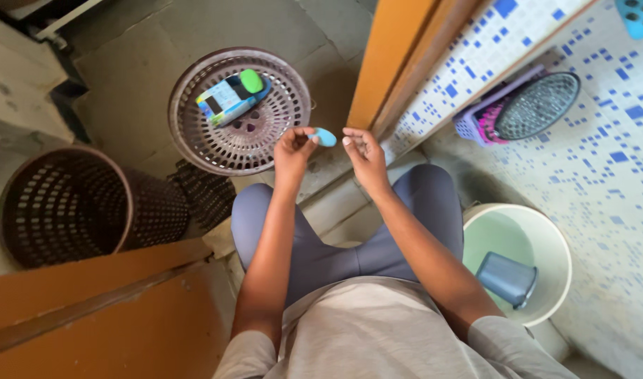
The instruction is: The person moves a white cup to a shelf, then picks up a blue pitcher and places it in a bucket. They then squat and organize various cleaning tools, including a sponge, scrubbers, and brushes, from a basket into a wall-mounted holder.
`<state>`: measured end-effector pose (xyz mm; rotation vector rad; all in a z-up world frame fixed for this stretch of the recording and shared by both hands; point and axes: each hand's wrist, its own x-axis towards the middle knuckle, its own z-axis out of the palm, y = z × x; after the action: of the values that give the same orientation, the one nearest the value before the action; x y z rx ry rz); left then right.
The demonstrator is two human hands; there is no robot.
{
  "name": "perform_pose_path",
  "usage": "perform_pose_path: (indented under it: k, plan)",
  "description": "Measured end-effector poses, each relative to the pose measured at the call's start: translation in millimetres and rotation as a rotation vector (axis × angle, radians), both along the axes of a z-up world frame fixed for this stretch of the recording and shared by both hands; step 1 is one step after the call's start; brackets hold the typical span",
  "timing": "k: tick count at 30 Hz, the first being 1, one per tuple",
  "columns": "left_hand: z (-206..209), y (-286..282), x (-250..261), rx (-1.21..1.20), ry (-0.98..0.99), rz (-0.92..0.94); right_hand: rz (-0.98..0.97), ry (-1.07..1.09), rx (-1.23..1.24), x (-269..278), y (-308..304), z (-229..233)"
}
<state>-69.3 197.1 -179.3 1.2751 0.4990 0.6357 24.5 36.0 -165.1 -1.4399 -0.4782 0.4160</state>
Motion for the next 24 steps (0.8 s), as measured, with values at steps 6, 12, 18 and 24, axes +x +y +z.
perform_pose_path:
  k: [6, 12, 18, 24]
  plan:
    - [60, -54, 4, -0.211, -0.164, -0.055, 0.067, 0.047, 0.098, -9, -31, 36]
    - [96, -99, 25, -0.236, -0.139, -0.181, -0.083, 0.049, 0.154, -8, -78, 73]
    - [135, -155, 48, -0.179, -0.141, -0.39, -0.252, -0.074, 0.273, -13, -141, 110]
    - [175, -226, 68, -0.026, -0.178, -0.687, -0.565, -0.29, 0.354, -26, -208, 141]
